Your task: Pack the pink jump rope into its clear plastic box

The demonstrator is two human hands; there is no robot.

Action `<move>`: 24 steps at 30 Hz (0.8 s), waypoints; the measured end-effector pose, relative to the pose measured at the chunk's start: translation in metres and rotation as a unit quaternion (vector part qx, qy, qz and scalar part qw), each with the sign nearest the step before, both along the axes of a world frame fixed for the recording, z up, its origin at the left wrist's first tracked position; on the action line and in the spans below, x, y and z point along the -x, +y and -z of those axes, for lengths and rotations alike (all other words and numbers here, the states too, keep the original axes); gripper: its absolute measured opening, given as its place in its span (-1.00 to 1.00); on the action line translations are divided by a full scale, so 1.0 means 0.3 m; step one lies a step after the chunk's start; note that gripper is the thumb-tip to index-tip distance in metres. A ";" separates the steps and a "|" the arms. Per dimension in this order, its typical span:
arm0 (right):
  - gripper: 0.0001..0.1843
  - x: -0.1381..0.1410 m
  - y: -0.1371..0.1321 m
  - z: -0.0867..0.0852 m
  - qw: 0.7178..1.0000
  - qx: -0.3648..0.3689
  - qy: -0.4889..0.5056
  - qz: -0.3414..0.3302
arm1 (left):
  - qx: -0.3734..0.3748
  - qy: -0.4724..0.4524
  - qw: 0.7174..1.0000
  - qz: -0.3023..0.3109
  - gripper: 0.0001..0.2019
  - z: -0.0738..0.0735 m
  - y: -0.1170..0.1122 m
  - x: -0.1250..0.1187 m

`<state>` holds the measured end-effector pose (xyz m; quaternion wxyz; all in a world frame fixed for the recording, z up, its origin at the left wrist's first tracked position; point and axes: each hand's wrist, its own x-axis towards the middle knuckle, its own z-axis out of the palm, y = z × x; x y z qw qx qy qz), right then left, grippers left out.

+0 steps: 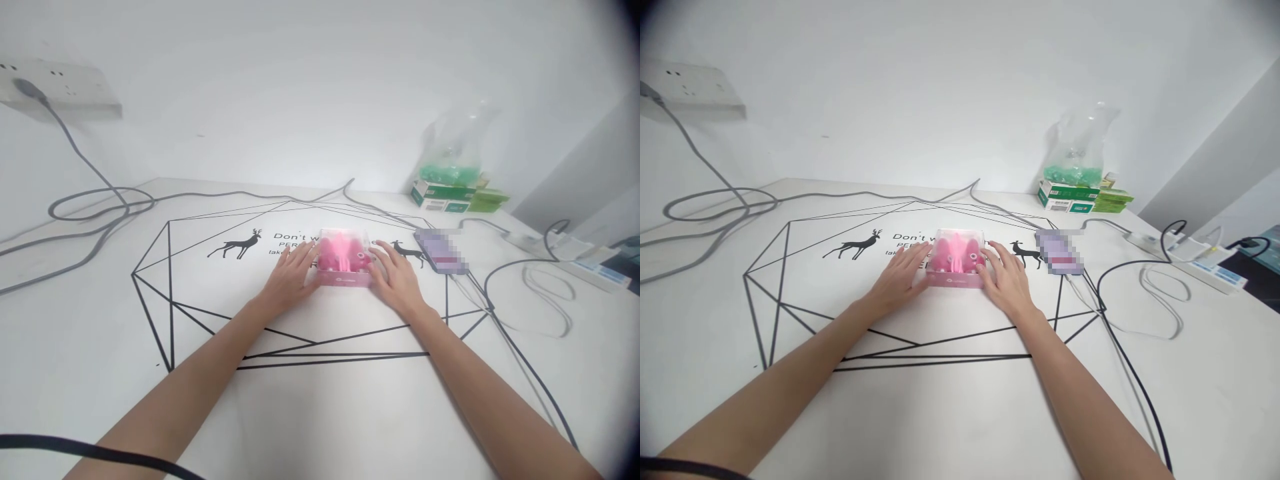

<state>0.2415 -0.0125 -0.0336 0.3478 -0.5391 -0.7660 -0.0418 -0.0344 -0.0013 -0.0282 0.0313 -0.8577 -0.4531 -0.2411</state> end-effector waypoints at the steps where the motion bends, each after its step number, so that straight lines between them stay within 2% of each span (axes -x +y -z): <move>1: -0.54 -0.007 0.002 -0.002 1.000 0.021 -0.002 0.010 | 0.003 0.003 1.000 -0.012 -0.41 -0.002 0.003 0.011; 6: -0.53 -0.024 0.008 0.004 0.993 0.102 -0.004 0.053 | 0.033 0.002 0.997 -0.070 -0.52 0.016 0.034 0.057; 12: -0.52 -0.018 -0.001 0.021 0.974 0.171 -0.114 0.097 | 0.070 0.057 0.992 -0.088 -0.52 0.044 0.050 0.058; 20: -0.50 -0.016 -0.017 0.010 0.961 0.201 -0.154 0.111 | 0.085 0.066 0.990 -0.089 -0.55 0.047 0.059 0.054; 24: -0.52 -0.020 -0.012 0.024 0.970 0.174 -0.137 0.103 | 0.079 0.061 0.991 -0.084 -0.55 0.049 0.061 0.055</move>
